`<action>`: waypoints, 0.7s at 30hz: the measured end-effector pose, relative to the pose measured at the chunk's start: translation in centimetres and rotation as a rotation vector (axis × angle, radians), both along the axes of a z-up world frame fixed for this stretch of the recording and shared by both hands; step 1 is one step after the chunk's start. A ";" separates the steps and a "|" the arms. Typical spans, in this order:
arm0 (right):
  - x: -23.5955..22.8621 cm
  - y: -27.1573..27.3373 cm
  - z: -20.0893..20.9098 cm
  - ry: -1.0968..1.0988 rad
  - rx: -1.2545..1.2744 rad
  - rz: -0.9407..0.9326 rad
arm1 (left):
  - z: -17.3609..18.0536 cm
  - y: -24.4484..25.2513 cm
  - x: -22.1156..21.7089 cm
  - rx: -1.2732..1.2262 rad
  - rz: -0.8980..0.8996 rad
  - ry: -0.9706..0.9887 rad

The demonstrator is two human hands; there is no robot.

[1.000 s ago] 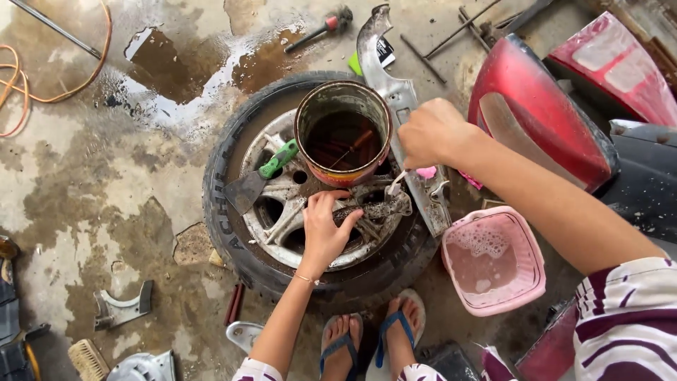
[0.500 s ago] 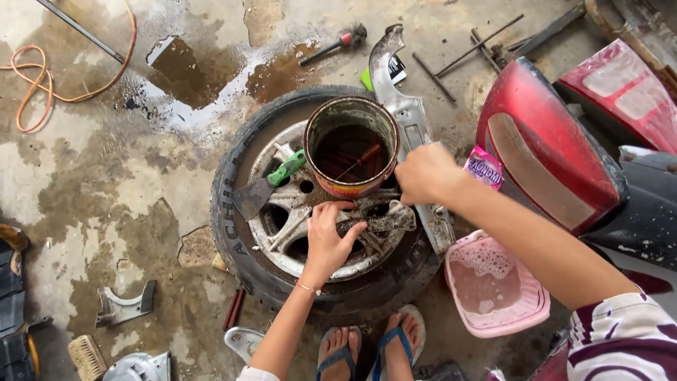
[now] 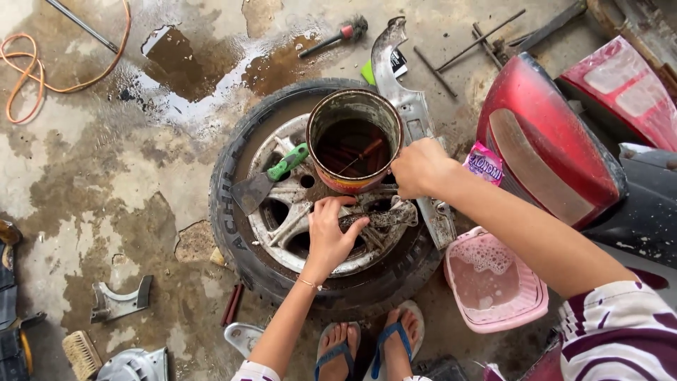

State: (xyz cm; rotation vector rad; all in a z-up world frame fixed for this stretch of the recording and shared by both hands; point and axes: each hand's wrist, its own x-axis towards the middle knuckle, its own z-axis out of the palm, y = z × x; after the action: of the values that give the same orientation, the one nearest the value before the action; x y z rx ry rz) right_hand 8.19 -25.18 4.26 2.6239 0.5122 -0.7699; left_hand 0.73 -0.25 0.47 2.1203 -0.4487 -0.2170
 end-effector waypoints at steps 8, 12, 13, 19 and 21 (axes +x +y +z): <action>-0.6 1.9 0.7 0.049 -0.008 -0.044 | -0.5 0.3 -0.5 0.018 0.002 0.009; -0.7 1.6 2.8 -0.007 -0.038 -0.102 | -0.3 0.5 -1.1 -0.004 -0.008 0.024; -0.9 2.0 2.3 0.032 -0.024 -0.072 | -0.2 0.4 -0.8 -0.006 -0.007 0.019; -0.2 3.2 2.9 0.032 -0.046 -0.081 | -0.6 0.5 -0.7 -0.012 -0.008 0.040; 0.1 3.8 2.9 -0.003 -0.033 -0.059 | -0.8 0.4 -0.5 -0.021 -0.009 0.020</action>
State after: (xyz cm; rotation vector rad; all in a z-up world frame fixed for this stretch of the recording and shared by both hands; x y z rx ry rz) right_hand 8.26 -21.41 7.12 2.6196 0.4186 -0.7852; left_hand 0.27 0.14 -0.32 2.0946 -0.4474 -0.2375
